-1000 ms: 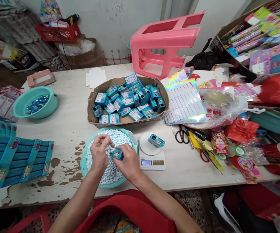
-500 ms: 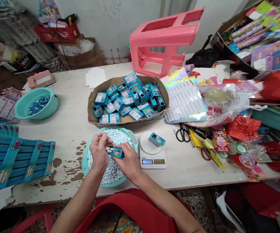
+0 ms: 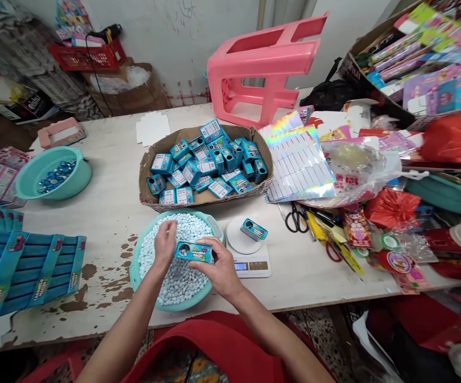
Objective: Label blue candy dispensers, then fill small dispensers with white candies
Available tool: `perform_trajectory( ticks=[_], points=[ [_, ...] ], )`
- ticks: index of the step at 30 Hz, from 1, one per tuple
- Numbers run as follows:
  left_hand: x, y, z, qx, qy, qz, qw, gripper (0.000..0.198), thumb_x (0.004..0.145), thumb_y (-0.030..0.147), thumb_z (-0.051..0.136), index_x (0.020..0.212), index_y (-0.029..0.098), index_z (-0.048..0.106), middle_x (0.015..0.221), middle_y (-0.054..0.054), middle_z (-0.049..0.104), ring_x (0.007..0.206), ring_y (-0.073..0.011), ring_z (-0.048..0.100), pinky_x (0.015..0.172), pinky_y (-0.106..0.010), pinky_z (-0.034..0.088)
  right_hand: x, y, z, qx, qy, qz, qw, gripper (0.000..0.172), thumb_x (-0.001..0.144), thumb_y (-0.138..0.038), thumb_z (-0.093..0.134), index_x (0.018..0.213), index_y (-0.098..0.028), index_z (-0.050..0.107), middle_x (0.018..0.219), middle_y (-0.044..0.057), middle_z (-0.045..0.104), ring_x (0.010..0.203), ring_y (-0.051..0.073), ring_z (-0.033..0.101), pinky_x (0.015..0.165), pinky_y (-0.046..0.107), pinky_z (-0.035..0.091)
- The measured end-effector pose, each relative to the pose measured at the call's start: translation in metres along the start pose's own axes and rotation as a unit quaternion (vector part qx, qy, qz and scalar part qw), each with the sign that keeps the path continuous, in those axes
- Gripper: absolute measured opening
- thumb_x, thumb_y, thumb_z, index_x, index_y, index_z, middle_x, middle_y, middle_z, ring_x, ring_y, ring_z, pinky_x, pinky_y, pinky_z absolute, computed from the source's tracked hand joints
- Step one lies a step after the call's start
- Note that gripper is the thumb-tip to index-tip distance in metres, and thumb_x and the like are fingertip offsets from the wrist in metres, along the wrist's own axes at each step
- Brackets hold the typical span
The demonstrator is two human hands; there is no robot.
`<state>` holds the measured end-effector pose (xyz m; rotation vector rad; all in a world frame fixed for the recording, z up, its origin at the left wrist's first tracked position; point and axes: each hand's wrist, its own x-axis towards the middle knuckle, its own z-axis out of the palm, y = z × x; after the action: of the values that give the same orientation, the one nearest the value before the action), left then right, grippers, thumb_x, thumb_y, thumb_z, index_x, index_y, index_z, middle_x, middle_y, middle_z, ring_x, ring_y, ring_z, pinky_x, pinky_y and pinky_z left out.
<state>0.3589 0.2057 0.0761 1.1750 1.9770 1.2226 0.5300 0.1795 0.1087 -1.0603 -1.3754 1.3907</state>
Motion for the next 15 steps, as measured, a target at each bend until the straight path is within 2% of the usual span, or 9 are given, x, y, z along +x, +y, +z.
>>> perform_trajectory(
  ticks=[1,3,6,8,11,13,15],
  points=[
    [0.000,-0.012,0.004,0.093,-0.052,0.027,0.994,0.022,0.084,0.038,0.048,0.087,0.019,0.059,0.093,-0.007,0.060,0.094,-0.0213,0.054,0.086,-0.036,0.041,-0.002,0.001,-0.003,0.002,-0.002,-0.002,1.000,0.040,0.065,-0.033,0.077,0.100,-0.023,0.062,0.102,0.004,0.059,0.098,0.020,0.058,0.089,0.036,0.047],
    [-0.006,-0.025,0.011,0.245,-0.126,0.083,0.958,0.023,0.083,0.038,0.049,0.093,0.019,0.059,0.102,-0.010,0.058,0.101,-0.0248,0.049,0.089,-0.039,0.038,-0.005,0.004,-0.007,-0.001,-0.006,-0.002,1.000,0.040,0.065,-0.034,0.076,0.100,-0.023,0.062,0.101,0.004,0.059,0.097,0.020,0.058,0.088,0.036,0.048],
    [-0.016,-0.026,0.018,0.377,-0.153,0.121,0.906,0.029,0.086,0.043,0.044,0.096,0.019,0.057,0.107,-0.012,0.054,0.101,-0.0268,0.048,0.084,-0.039,0.038,-0.009,0.007,-0.012,-0.006,-0.001,0.008,1.000,0.039,0.066,-0.034,0.076,0.100,-0.023,0.061,0.100,0.004,0.059,0.095,0.020,0.058,0.086,0.036,0.048],
    [-0.019,-0.024,0.021,0.407,-0.166,0.126,0.889,0.031,0.088,0.044,0.038,0.091,0.019,0.057,0.100,-0.012,0.055,0.096,-0.0260,0.049,0.079,-0.036,0.038,-0.011,0.009,-0.014,-0.017,0.011,0.015,1.000,0.037,0.067,-0.033,0.075,0.100,-0.023,0.061,0.100,0.004,0.058,0.095,0.020,0.058,0.085,0.035,0.048],
    [-0.017,-0.028,0.023,0.383,-0.161,0.098,0.904,0.029,0.088,0.041,0.038,0.083,0.019,0.055,0.084,-0.010,0.057,0.085,-0.0236,0.053,0.070,-0.032,0.038,-0.012,0.009,-0.018,-0.037,0.033,0.019,0.999,0.035,0.069,-0.032,0.073,0.101,-0.022,0.061,0.100,0.005,0.058,0.095,0.020,0.057,0.084,0.035,0.048],
    [-0.013,-0.031,0.021,0.314,-0.120,0.047,0.941,0.025,0.085,0.038,0.042,0.074,0.019,0.053,0.070,-0.005,0.054,0.072,-0.0201,0.052,0.064,-0.029,0.036,-0.012,0.008,-0.019,-0.051,0.039,0.018,0.998,0.035,0.070,-0.032,0.073,0.101,-0.022,0.061,0.100,0.005,0.058,0.095,0.021,0.057,0.084,0.035,0.048],
    [-0.009,-0.028,0.016,0.179,-0.066,-0.031,0.981,0.026,0.082,0.037,0.046,0.064,0.019,0.049,0.058,-0.001,0.047,0.058,-0.0153,0.048,0.058,-0.026,0.034,-0.012,0.006,-0.019,-0.066,0.034,0.016,0.997,0.035,0.070,-0.031,0.072,0.102,-0.022,0.061,0.100,0.005,0.058,0.096,0.021,0.057,0.084,0.034,0.048]
  ],
)
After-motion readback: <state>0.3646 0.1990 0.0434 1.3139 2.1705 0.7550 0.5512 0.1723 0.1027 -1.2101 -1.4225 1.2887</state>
